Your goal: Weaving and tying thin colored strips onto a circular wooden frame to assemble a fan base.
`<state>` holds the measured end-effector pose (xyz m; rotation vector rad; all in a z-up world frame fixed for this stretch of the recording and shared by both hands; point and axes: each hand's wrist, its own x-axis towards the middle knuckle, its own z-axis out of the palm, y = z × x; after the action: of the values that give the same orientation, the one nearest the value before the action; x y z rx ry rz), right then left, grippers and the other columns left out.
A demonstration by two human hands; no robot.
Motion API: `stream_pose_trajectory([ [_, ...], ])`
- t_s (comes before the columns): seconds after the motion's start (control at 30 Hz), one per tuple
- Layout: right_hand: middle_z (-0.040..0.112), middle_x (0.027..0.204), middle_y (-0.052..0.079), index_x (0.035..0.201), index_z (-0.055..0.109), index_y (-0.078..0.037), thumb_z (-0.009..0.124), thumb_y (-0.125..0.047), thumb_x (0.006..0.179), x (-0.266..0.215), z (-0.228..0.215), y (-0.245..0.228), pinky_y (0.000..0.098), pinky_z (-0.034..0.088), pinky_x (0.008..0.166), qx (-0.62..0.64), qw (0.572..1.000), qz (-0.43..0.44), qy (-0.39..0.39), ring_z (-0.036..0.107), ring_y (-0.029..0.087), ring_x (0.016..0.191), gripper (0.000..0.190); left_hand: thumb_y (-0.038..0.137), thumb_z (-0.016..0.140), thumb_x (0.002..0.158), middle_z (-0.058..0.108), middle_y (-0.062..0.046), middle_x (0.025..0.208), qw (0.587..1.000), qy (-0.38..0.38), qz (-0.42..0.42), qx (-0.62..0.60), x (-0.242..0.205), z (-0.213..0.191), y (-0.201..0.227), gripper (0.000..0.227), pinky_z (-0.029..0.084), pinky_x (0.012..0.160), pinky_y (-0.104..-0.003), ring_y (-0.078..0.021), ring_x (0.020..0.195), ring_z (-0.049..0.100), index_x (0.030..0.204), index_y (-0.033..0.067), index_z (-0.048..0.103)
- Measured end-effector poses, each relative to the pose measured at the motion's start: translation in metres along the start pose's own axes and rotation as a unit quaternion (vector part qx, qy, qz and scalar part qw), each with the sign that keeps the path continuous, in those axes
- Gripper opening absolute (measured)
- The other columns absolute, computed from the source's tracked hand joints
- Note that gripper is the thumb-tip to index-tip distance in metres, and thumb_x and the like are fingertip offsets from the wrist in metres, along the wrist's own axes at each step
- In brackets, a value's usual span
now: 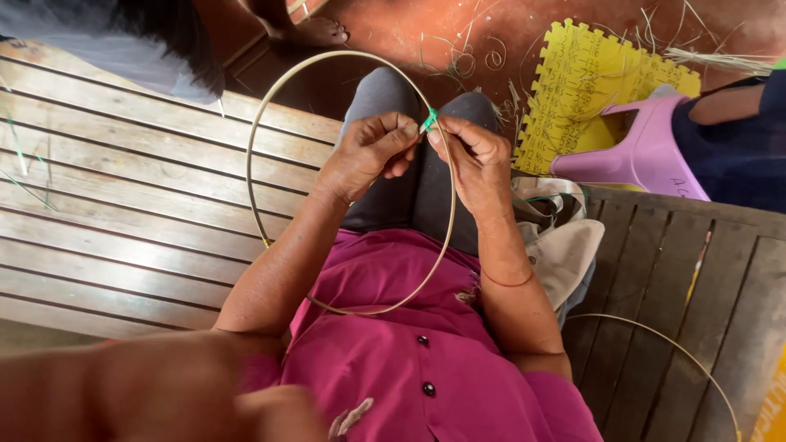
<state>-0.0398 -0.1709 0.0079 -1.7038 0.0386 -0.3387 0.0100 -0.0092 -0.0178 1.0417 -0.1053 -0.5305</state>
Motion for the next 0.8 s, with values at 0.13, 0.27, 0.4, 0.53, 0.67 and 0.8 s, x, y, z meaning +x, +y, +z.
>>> stream_pose_trajectory([
  [0.13, 0.060, 0.061, 0.006, 0.099, 0.079, 0.000, 0.077, -0.001, 0.095, 0.001, -0.009, 0.015, 0.0218, 0.053, 0.054, 0.033, 0.999, -0.013, -0.031, 0.055, 0.004, 0.062, 0.004, 0.011, 0.065, 0.100, 0.054, -0.008, 0.063, 1.000, -0.002, 0.009, 0.000, -0.005, 0.009, 0.009, 0.014, 0.039, 0.038, -0.018, -0.0078, 0.045, 0.049, 0.093, 0.0000, 0.068],
  [0.27, 0.057, 0.063, 0.009, 0.101, 0.074, 0.001, 0.069, 0.000, 0.100, 0.012, -0.026, 0.040, 0.0218, 0.050, 0.054, 0.077, 0.993, 0.021, -0.082, 0.053, 0.009, 0.059, 0.006, 0.008, 0.068, 0.099, 0.054, -0.010, 0.062, 0.999, -0.026, -0.001, -0.025, -0.008, 0.015, 0.018, 0.012, 0.036, 0.037, -0.017, -0.0062, 0.044, 0.044, 0.093, -0.0017, 0.069],
  [0.4, 0.064, 0.068, 0.014, 0.103, 0.072, 0.004, 0.063, 0.004, 0.101, 0.039, -0.028, 0.047, 0.0272, 0.059, 0.059, 0.105, 0.986, 0.042, -0.119, 0.066, 0.017, 0.060, 0.009, 0.005, 0.073, 0.094, 0.059, -0.011, 0.061, 0.997, -0.036, -0.048, -0.050, -0.009, 0.025, 0.011, 0.010, 0.035, 0.036, -0.015, -0.0039, 0.043, 0.046, 0.096, -0.0039, 0.073],
  [0.53, 0.070, 0.098, 0.004, 0.106, 0.073, -0.006, 0.068, -0.019, 0.104, 0.060, -0.020, 0.017, 0.0249, 0.057, 0.084, 0.001, 0.983, 0.002, -0.186, 0.069, 0.015, 0.094, 0.014, 0.015, 0.078, 0.089, 0.060, -0.008, 0.069, 0.989, -0.072, -0.121, -0.050, -0.003, 0.023, -0.005, 0.020, 0.022, 0.038, -0.017, -0.0054, 0.052, 0.046, 0.099, -0.0022, 0.075],
  [0.67, 0.067, 0.093, 0.003, 0.104, 0.075, -0.004, 0.072, -0.015, 0.102, 0.068, -0.017, 0.010, 0.0245, 0.048, 0.070, -0.071, 0.968, -0.060, -0.231, 0.063, 0.012, 0.083, 0.012, 0.020, 0.075, 0.093, 0.053, -0.006, 0.066, 0.993, -0.068, -0.095, -0.031, -0.008, 0.027, -0.005, 0.017, 0.019, 0.041, -0.018, -0.0052, 0.048, 0.033, 0.099, 0.0038, 0.073],
  [0.8, 0.067, 0.117, 0.013, 0.109, 0.074, -0.003, 0.077, -0.004, 0.093, 0.070, -0.014, 0.013, 0.0303, 0.048, 0.101, -0.090, 0.968, -0.110, -0.205, 0.063, 0.021, 0.115, 0.017, 0.021, 0.067, 0.098, 0.047, 0.001, 0.065, 0.999, -0.021, 0.011, 0.045, -0.016, 0.033, 0.002, 0.018, 0.024, 0.049, -0.019, -0.0046, 0.055, 0.034, 0.083, 0.0111, 0.066],
])
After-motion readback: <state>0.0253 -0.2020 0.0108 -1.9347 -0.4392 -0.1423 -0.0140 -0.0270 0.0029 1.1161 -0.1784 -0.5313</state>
